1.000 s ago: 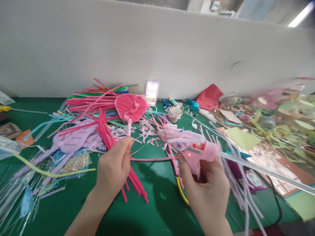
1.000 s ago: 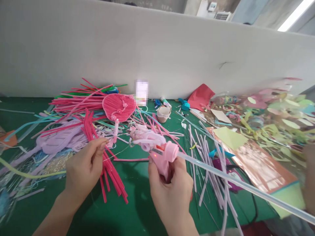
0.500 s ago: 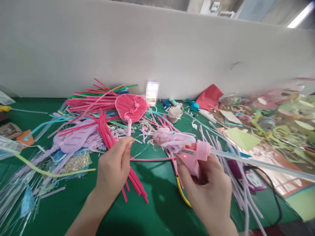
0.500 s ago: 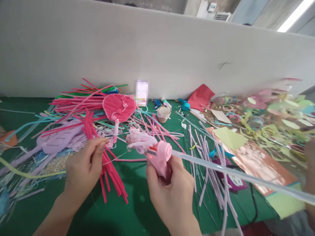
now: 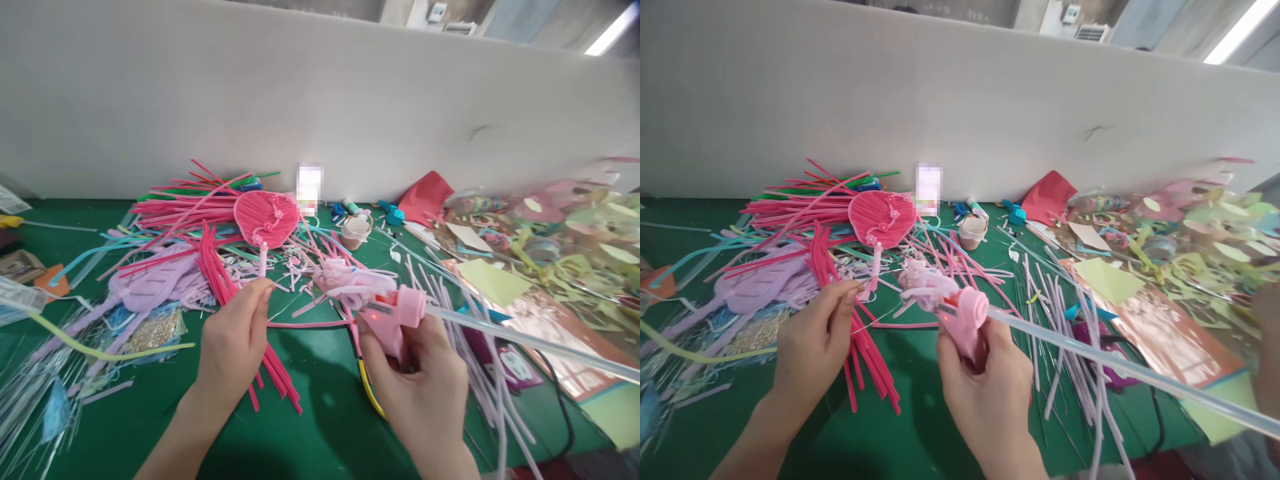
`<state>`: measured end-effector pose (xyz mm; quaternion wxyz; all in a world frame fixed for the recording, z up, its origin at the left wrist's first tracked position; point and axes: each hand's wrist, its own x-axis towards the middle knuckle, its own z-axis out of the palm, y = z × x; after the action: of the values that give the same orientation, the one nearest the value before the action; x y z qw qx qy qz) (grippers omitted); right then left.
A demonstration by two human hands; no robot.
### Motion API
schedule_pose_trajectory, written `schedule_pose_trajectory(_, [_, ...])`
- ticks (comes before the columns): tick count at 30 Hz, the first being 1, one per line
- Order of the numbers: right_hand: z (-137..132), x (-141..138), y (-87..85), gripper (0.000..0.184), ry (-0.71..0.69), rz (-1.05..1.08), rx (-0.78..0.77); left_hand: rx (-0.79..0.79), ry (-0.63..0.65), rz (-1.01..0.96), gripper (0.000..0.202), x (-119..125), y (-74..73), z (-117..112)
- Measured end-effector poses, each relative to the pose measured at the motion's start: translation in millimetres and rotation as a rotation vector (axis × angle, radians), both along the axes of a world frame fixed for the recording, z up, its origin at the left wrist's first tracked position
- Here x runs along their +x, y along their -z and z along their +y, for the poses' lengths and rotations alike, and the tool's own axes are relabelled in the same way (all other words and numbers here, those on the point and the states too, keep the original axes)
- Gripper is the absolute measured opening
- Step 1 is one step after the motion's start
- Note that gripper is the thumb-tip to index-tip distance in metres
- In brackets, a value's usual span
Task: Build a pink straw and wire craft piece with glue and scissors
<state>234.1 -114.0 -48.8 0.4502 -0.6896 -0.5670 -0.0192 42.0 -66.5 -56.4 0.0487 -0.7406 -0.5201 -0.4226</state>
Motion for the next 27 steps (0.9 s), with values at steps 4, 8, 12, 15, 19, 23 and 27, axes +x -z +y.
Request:
schedule_pose_trajectory(4, [4, -7, -2.0, 0.017, -0.003, -0.033, 0.048, 0.002, 0.019, -0.003, 0.019, 1, 0.7, -1])
schedule_pose_trajectory(8, [8, -1, 2.3, 0.019, 0.028, -0.011, 0.016, -0.009, 0.016, 0.004, 0.019, -1, 1.0, 1])
schedule_pose_trajectory(12, [7, 5, 9.8, 0.019, 0.058, 0.040, -0.031, -0.011, 0.001, 0.002, 0.019, -1, 2.7, 1])
schedule_pose_trajectory(15, [3, 5, 7.6, 0.019, 0.023, 0.170, -0.076, -0.046, 0.002, -0.009, 0.019, -2, 3.3, -1])
schedule_pose_trajectory(19, [2, 17, -10.0, 0.030, -0.090, 0.508, -0.107, -0.136, 0.102, -0.019, 0.019, -18, -9.9, 5])
schedule_pose_trajectory(23, [12, 37, -21.1, 0.026, -0.318, 0.775, -0.196, -0.343, 0.361, -0.083, 0.022, -44, -38.2, 30])
schedule_pose_trajectory(27, [28, 38, -13.4, 0.030, -0.492, 0.914, -0.347, -0.583, 0.625, -0.106, 0.027, -52, -54.6, 60])
